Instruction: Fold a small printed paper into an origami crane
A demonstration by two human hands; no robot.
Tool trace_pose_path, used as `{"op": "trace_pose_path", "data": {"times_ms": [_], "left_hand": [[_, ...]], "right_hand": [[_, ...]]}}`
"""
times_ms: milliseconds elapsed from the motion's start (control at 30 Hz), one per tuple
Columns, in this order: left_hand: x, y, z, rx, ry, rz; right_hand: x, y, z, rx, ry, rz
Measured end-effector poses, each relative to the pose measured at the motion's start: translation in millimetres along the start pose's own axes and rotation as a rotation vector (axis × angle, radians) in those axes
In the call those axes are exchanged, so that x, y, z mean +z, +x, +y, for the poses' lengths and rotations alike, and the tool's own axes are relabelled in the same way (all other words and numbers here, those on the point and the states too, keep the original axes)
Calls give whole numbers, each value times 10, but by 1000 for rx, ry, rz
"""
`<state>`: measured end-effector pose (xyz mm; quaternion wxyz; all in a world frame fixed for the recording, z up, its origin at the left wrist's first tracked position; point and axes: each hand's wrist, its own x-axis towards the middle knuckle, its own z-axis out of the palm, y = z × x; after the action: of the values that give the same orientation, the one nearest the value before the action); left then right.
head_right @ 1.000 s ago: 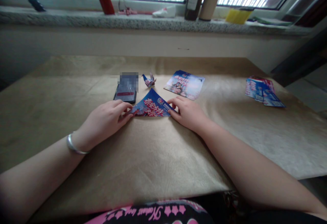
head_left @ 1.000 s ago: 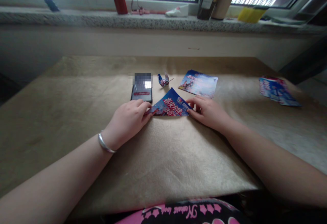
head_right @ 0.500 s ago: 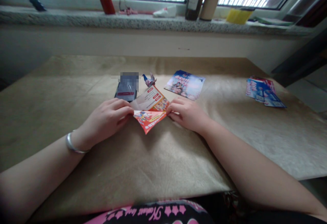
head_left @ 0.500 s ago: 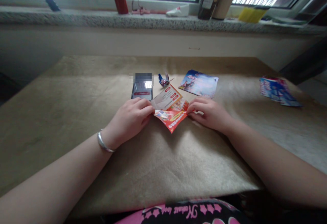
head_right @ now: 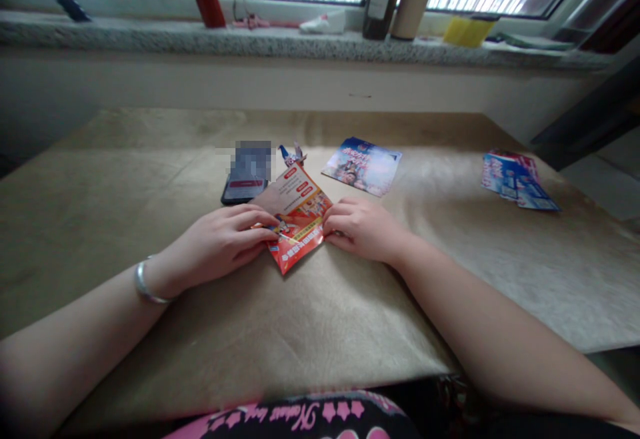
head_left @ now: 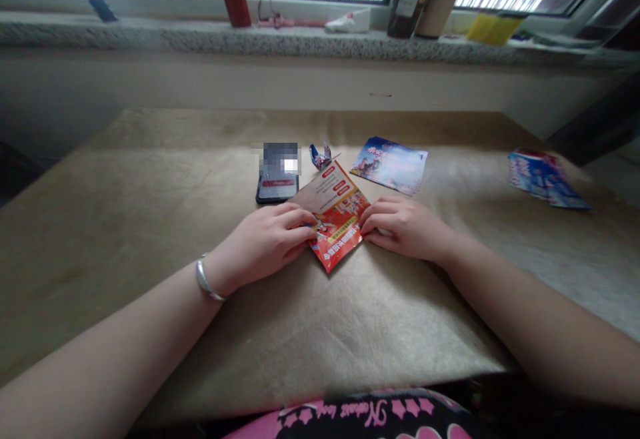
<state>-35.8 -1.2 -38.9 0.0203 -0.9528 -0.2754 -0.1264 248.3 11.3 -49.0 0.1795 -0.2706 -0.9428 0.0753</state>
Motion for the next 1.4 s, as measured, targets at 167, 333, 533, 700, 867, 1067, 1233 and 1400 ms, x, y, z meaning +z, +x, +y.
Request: {"op": "trace_pose_path", "data": {"times_ms": [167,333,533,700,867,1067,1233,1400], "left_hand": [[-8,5,-5,7,-33,-24],[-9,16,4,25,-74,-17],[-1,1,10,-30,-98,-26],[-39,5,38,-38,-75,-42],[-62,47,123,-68,-4,-44],[-51,61,150,-102,51,-63],[-56,52,148,-114,83,-45],[-60,38,143,-133,96,-39]], "right_hand": [[0,15,-20,-27,-10,-18],[5,15,-37,-21,0,-7],[5,14,-55,22,41,-10],[-2,24,-65,42,67,-2],[-25,56,-71,44,87,-5],[-27,82,-83,69,116,-7],[-8,74,-77,73,125,-19],[8,65,-85,72,131,-24]]}}
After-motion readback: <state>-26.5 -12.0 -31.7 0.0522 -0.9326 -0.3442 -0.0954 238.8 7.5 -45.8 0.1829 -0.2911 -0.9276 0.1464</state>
